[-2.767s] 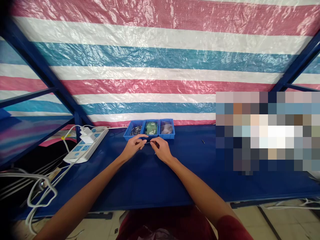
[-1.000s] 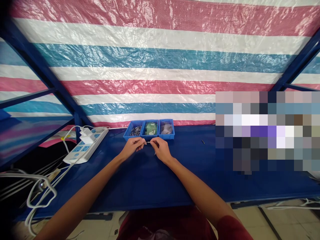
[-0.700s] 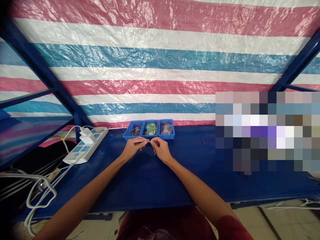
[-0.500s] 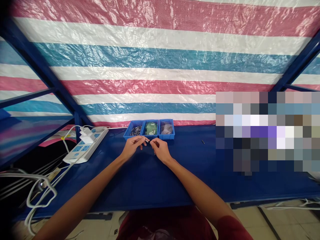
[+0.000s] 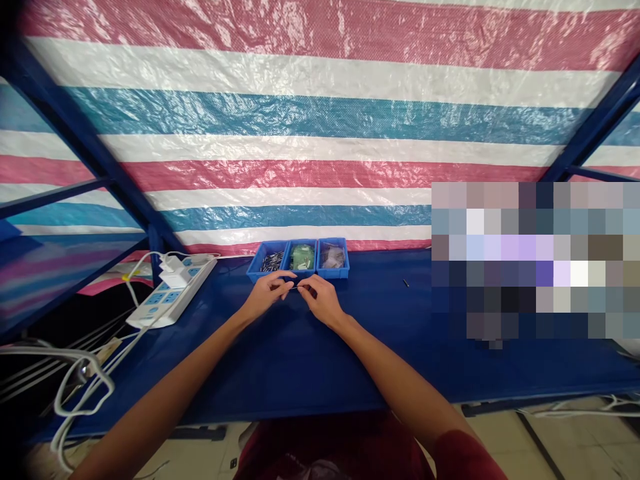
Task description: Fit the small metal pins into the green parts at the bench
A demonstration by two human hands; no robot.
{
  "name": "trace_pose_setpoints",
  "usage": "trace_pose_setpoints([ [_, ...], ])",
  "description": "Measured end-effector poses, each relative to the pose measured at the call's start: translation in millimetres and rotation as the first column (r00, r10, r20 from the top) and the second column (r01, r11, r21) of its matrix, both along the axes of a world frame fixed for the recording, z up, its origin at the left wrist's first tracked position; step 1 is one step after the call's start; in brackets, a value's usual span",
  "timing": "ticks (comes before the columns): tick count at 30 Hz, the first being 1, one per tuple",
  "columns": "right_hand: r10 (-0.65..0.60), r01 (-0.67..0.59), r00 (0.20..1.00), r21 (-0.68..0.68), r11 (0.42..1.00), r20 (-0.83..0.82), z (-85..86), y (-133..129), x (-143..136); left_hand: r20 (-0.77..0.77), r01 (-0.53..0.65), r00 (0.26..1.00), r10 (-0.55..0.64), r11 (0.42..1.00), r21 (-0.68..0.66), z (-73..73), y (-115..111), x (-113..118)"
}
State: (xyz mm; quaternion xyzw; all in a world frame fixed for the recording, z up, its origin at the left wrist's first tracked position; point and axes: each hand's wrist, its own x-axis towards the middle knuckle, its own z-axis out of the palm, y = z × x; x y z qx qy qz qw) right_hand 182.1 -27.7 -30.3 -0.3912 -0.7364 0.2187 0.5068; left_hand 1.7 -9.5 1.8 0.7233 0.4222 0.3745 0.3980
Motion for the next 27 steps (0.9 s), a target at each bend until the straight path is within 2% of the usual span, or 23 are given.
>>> trace_pose_setpoints([
  [5, -0.002, 0.002, 1.000, -0.037, 0.999, 0.012, -2.6, 2.4, -0.5, 0.083, 0.004, 0.997, 0.002, 0.998, -0.061, -1.1, 0.1, 1.4],
  [10, -0.040, 0.010, 0.988, -0.191, 0.981, -0.151, -1.8, 3.9, -0.3, 0.220, -0.010, 0.975, 0.024, 0.998, -0.065, -5.5, 3.6, 2.7],
  [14, -0.023, -0.040, 0.973, -0.266, 0.963, -0.229, -1.0, 3.4, -2.0, 0.217, -0.044, 0.975, 0.042, 0.999, 0.001, -8.5, 3.4, 4.7],
  [17, 0.003, -0.061, 0.978, -0.274, 0.960, -0.208, -1.8, 2.3, -4.0, 0.222, -0.059, 0.974, 0.054, 0.998, 0.015, -8.4, 2.5, 6.5],
  [19, -0.019, -0.028, 0.984, -0.261, 0.965, -0.177, -1.7, 1.7, -4.3, 0.228, -0.046, 0.972, 0.047, 0.999, -0.010, -7.9, 2.8, 6.6],
  [22, -0.116, 0.079, 0.980, -0.218, 0.973, -0.160, 0.8, 1.4, -2.3, 0.168, -0.038, 0.985, 0.038, 0.999, -0.004, -7.3, 4.5, 3.6],
  [27, -0.184, 0.153, 0.969, -0.182, 0.971, -0.164, 4.8, 2.0, 3.0, -0.101, -0.008, 0.995, 0.025, 0.986, 0.166, -6.2, 6.8, -4.1],
])
